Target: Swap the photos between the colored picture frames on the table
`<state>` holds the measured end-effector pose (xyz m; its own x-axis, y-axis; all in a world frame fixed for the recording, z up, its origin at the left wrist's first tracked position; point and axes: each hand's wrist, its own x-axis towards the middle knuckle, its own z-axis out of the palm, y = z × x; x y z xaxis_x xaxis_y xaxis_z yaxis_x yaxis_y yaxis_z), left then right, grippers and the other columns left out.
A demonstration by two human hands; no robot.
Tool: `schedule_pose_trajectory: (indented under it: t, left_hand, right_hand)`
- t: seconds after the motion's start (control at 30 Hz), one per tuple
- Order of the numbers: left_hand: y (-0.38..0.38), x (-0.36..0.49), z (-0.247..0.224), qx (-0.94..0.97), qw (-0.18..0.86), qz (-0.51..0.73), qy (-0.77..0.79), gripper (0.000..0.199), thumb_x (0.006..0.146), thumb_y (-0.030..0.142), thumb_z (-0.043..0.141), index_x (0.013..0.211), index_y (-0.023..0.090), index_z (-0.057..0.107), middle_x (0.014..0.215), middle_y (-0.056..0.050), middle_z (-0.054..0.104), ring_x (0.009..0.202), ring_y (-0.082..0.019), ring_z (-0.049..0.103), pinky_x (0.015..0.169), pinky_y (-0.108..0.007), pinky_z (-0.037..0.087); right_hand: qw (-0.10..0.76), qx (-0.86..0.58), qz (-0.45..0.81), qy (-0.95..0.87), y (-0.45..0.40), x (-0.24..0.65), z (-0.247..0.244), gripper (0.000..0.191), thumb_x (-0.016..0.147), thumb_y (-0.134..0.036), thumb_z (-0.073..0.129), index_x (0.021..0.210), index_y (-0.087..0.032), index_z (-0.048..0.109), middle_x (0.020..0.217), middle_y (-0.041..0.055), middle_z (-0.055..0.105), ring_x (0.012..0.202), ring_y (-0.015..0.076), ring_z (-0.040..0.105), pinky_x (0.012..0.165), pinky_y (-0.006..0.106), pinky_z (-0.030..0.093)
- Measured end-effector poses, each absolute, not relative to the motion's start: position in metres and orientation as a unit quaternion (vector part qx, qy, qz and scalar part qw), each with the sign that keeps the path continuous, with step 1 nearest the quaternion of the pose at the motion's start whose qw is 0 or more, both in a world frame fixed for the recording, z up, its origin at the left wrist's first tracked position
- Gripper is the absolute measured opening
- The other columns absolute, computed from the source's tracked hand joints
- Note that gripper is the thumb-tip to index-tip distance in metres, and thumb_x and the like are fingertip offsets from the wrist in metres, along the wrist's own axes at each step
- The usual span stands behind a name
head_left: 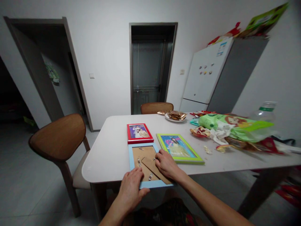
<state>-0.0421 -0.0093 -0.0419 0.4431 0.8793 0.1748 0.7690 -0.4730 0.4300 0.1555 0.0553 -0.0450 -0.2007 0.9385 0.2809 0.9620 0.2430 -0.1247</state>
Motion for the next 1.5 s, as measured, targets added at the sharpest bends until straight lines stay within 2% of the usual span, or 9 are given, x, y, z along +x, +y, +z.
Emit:
schedule_pose_trajectory:
  t: [0.2, 0.37, 0.6, 0.83, 1.1, 1.37, 1.5]
  left_hand:
    - [-0.012, -0.042, -0.040, 0.834, 0.156, 0.184, 0.497, 0.044, 0.064, 0.031, 0.063, 0.104, 0.019, 0.052, 0.126, -0.007, 0.045, 0.118, -0.023, 0.036, 0.096, -0.039, 0.030]
    - [-0.012, -0.043, -0.042, 0.835, 0.154, 0.193, 0.492, 0.043, 0.064, 0.031, 0.063, 0.103, 0.018, 0.052, 0.125, -0.008, 0.046, 0.117, -0.024, 0.037, 0.096, -0.041, 0.030]
    - [-0.009, -0.045, -0.051, 0.844, 0.137, 0.219, 0.471, 0.040, 0.064, 0.028, 0.065, 0.101, 0.018, 0.053, 0.123, -0.008, 0.048, 0.115, -0.025, 0.040, 0.095, -0.041, 0.032]
    - [-0.009, -0.047, -0.055, 0.843, 0.147, 0.252, 0.452, 0.032, 0.063, 0.026, 0.065, 0.093, 0.019, 0.054, 0.116, -0.007, 0.052, 0.109, -0.023, 0.045, 0.092, -0.038, 0.036]
    - [-0.010, -0.046, -0.054, 0.829, 0.164, 0.273, 0.459, 0.027, 0.060, 0.022, 0.068, 0.083, 0.020, 0.053, 0.107, -0.004, 0.056, 0.100, -0.023, 0.048, 0.087, -0.035, 0.038]
    - [-0.010, -0.046, -0.053, 0.828, 0.166, 0.268, 0.463, 0.027, 0.059, 0.024, 0.068, 0.081, 0.020, 0.053, 0.101, -0.003, 0.057, 0.096, -0.022, 0.050, 0.085, -0.034, 0.039]
    - [-0.010, -0.047, -0.055, 0.826, 0.168, 0.267, 0.468, 0.033, 0.059, 0.024, 0.069, 0.087, 0.020, 0.054, 0.106, -0.005, 0.057, 0.103, -0.023, 0.048, 0.090, -0.036, 0.037]
  right_hand:
    - [0.170, -0.615, -0.035, -0.769, 0.055, 0.154, -0.047, 0.016, 0.075, -0.019, 0.041, 0.075, -0.014, 0.056, 0.084, 0.0072, 0.049, 0.078, 0.0148, 0.046, 0.073, 0.024, 0.031]
    - [0.169, -0.617, -0.030, -0.768, 0.052, 0.158, -0.048, 0.021, 0.077, -0.020, 0.038, 0.076, -0.013, 0.058, 0.085, 0.0077, 0.050, 0.080, 0.0148, 0.046, 0.074, 0.024, 0.031]
    - [0.204, -0.569, -0.023, -0.796, 0.050, 0.130, -0.042, 0.025, 0.077, -0.024, 0.044, 0.095, -0.021, 0.061, 0.094, 0.0067, 0.056, 0.089, 0.0181, 0.046, 0.077, 0.028, 0.030]
    - [0.192, -0.494, 0.028, -0.847, 0.057, 0.089, -0.043, 0.021, 0.078, -0.022, 0.046, 0.076, -0.022, 0.067, 0.075, 0.0042, 0.059, 0.078, 0.0149, 0.047, 0.070, 0.025, 0.031]
    - [0.193, -0.425, 0.027, -0.884, 0.066, 0.092, -0.049, 0.023, 0.076, -0.020, 0.048, 0.061, -0.018, 0.065, 0.067, 0.0021, 0.057, 0.071, 0.0120, 0.044, 0.069, 0.023, 0.031]
    - [0.200, -0.423, 0.050, -0.882, 0.071, 0.089, -0.050, 0.019, 0.072, -0.019, 0.049, 0.064, -0.020, 0.066, 0.063, 0.0010, 0.060, 0.067, 0.0119, 0.048, 0.068, 0.023, 0.032]
    - [0.210, -0.468, 0.104, -0.852, 0.082, 0.091, -0.045, 0.018, 0.073, -0.024, 0.049, 0.077, -0.019, 0.066, 0.072, 0.0013, 0.065, 0.067, 0.0121, 0.054, 0.063, 0.021, 0.034]
